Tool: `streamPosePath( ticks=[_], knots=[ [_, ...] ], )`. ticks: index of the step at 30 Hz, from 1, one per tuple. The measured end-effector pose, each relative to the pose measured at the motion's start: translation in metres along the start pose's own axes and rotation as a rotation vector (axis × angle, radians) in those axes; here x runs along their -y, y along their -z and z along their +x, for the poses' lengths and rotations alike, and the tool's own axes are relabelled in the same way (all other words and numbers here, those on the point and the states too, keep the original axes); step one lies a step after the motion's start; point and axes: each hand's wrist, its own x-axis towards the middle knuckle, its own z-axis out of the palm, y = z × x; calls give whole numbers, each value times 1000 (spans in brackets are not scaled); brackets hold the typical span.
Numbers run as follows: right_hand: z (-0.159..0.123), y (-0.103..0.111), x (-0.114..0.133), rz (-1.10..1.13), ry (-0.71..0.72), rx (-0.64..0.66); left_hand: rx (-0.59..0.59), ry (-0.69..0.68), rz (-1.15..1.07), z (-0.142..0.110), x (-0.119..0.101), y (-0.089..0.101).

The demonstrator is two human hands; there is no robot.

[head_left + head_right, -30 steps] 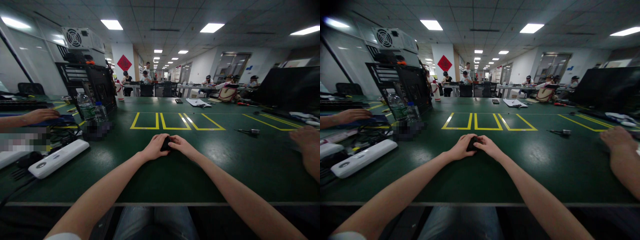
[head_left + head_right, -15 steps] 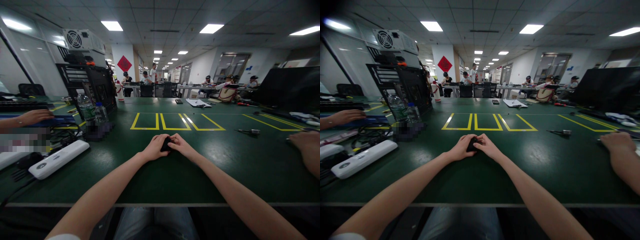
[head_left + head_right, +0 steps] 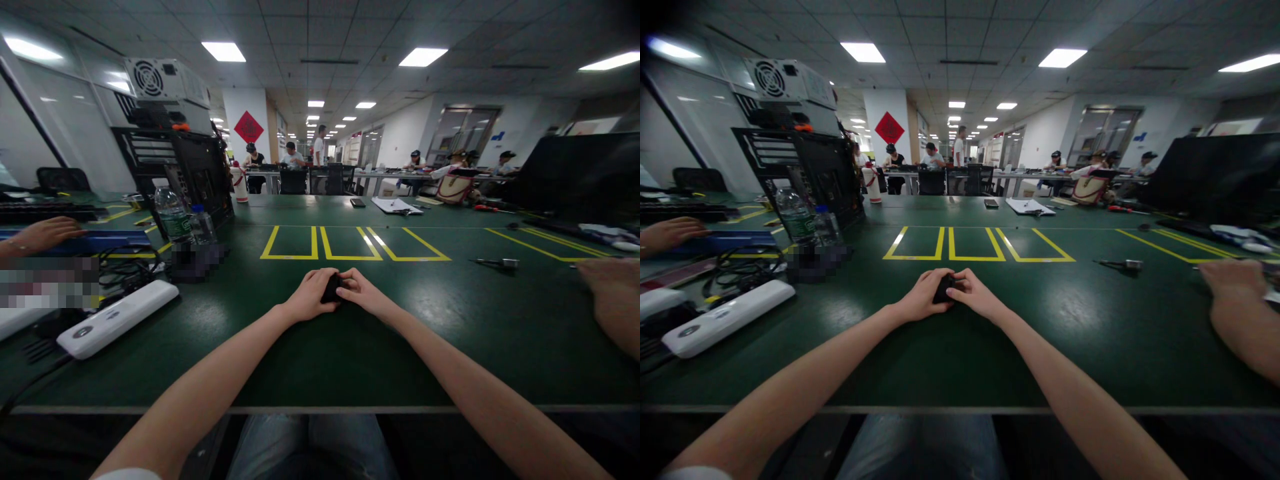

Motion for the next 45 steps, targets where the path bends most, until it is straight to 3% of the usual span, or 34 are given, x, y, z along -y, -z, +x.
streamPosePath(
  ticks=[4,20,30,33,39,45],
  knots=[
    [2,-1,-1,-21,27,-40,-5,-9,1,0,0,0],
    [-2,-1,4,70,32,30,9,9,-11,-1,-1,2],
    [0,-3,5,9,-3,-85,2,-1,2,0,-1,1],
    [1,-1,3,-1,-26,-62,0,2,6,0,-1,1],
    [-2,1,5,30,61,42,7,4,-7,0,0,1],
    [-2,-1,7,-35,29,-37,-3,-1,0,0,0,1]
  ],
)
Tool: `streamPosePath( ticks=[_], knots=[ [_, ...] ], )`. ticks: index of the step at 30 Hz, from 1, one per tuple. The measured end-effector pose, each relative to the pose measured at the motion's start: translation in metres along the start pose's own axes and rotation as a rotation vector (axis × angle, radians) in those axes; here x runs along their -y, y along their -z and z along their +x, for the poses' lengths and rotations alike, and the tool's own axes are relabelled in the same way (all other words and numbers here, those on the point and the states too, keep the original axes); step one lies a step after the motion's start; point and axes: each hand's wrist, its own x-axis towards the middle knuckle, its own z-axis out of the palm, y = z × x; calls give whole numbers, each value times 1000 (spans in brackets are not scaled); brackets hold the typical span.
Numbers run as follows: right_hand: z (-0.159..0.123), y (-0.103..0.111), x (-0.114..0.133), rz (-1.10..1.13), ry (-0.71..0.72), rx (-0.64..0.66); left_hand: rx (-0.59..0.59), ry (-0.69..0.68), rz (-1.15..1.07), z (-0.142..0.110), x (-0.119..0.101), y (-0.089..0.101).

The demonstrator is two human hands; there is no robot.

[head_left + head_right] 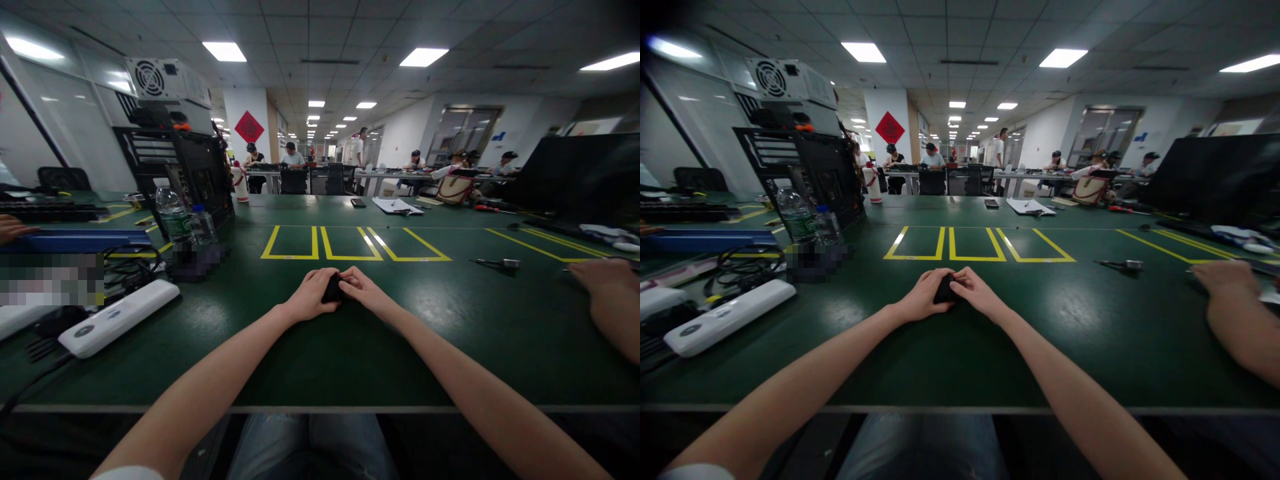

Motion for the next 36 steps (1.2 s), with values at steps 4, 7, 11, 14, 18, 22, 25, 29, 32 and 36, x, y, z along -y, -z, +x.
streamPosePath(
  ticks=[4,7,11,14,18,22,25,29,32,36],
  knots=[
    [1,-1,-2,26,-22,-29,-5,-13,1,0,-1,0],
    [2,1,-4,29,-64,-22,-4,-12,9,-1,-1,1],
    [1,2,-2,46,-10,33,8,-14,6,-1,0,1],
    [0,2,-2,85,21,71,8,-7,3,0,0,0],
    [-1,0,-2,55,-4,17,1,2,4,0,2,-2],
    [0,-1,-1,27,-13,-32,-4,-9,11,-1,1,-1],
    [1,0,-2,34,-35,-35,-2,-13,12,-1,0,1],
    [0,2,-1,19,-58,-22,1,-3,9,-1,-1,1],
    [-2,3,3,38,-3,34,9,-2,2,-1,-1,1],
    [-4,2,5,34,13,57,-7,-10,1,-1,1,-1]
  ],
)
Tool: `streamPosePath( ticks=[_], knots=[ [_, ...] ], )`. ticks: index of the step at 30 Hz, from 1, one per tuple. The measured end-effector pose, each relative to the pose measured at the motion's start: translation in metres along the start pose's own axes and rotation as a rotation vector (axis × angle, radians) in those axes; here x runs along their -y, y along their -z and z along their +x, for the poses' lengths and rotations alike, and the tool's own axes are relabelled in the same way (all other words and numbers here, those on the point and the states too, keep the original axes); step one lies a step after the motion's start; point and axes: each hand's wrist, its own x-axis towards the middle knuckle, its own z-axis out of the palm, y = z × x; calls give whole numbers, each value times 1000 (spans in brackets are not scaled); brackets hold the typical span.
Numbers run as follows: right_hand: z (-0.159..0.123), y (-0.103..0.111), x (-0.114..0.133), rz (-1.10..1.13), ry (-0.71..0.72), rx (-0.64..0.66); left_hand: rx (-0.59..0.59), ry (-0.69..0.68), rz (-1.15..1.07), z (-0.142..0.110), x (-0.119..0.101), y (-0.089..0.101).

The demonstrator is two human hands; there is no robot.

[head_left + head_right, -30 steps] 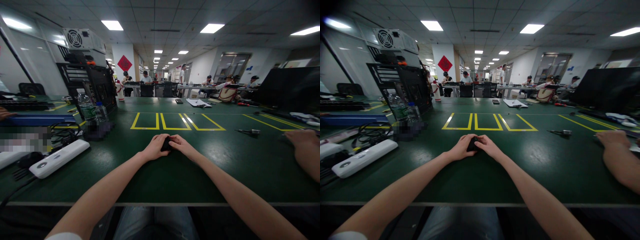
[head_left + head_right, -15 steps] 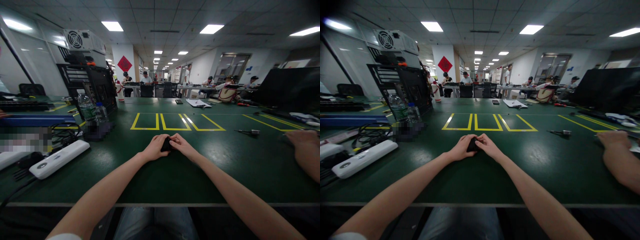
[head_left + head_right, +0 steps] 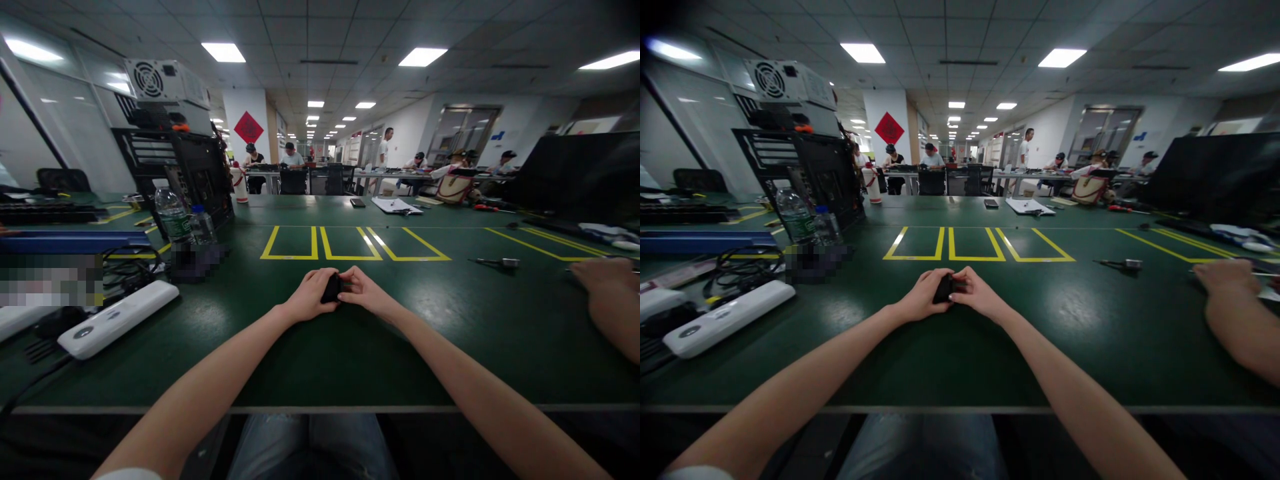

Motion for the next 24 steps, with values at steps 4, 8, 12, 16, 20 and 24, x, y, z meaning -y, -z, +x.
streamPosePath(
  ticks=[4,8,12,16,20,24],
  knots=[
    [2,0,-5,-84,14,-84,-5,1,7,0,1,-1],
    [7,0,-11,-63,19,-119,-2,-6,15,0,1,-1],
    [8,2,-12,-35,-14,-90,-5,-4,21,0,2,-2],
    [4,2,-7,14,60,-1,-3,-4,17,1,2,-2],
    [3,1,-5,6,66,-17,2,7,12,1,1,-2],
    [5,0,-7,-36,75,-93,-4,3,7,1,1,-2]
  ],
)
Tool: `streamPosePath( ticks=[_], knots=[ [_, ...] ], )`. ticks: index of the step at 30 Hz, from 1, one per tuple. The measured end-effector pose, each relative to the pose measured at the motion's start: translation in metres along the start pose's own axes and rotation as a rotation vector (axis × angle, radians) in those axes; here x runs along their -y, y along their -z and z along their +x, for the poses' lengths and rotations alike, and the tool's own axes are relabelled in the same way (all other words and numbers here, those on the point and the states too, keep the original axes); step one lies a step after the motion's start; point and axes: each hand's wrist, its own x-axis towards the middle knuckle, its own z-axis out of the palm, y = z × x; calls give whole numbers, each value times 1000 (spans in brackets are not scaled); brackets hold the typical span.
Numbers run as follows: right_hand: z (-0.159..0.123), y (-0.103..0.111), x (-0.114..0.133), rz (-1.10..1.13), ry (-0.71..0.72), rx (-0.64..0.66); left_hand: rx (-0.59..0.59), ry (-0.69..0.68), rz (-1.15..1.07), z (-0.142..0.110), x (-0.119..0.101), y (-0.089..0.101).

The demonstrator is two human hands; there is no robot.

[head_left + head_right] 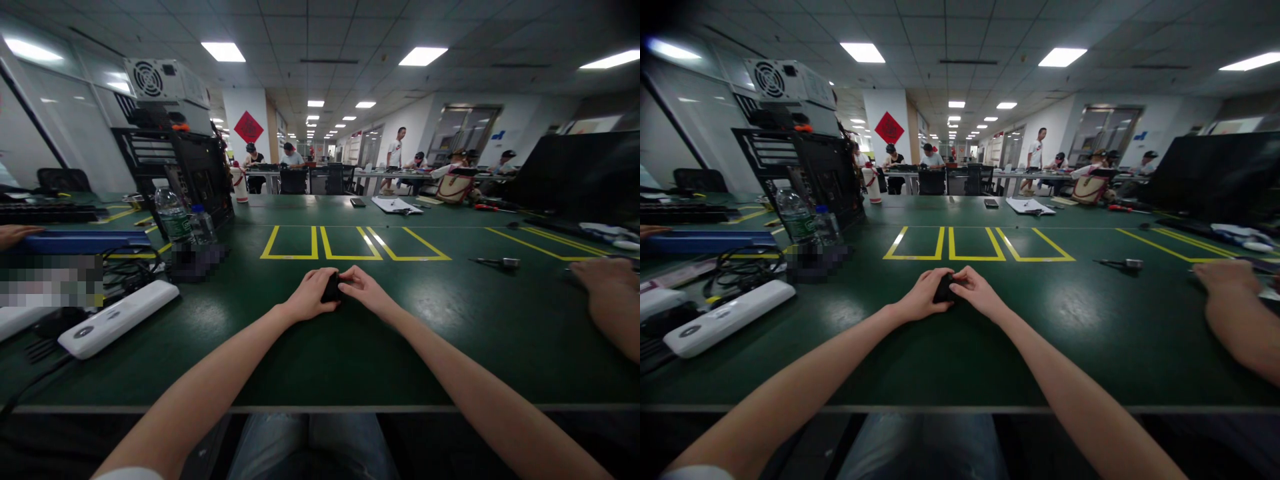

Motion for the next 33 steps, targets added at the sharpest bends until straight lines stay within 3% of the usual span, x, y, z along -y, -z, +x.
streamPosePath(
  ticks=[6,15,21,27,33],
  knots=[
    [-1,1,-3,-23,-129,30,6,9,2,0,-2,2],
    [-2,5,-7,50,-69,114,4,9,-8,0,-1,0],
    [-3,0,1,28,-103,18,2,2,-1,0,-1,0],
    [1,1,-3,2,-126,21,12,4,-4,0,-1,2],
    [-3,1,2,-32,-21,90,18,16,-13,0,-2,3]
  ],
)
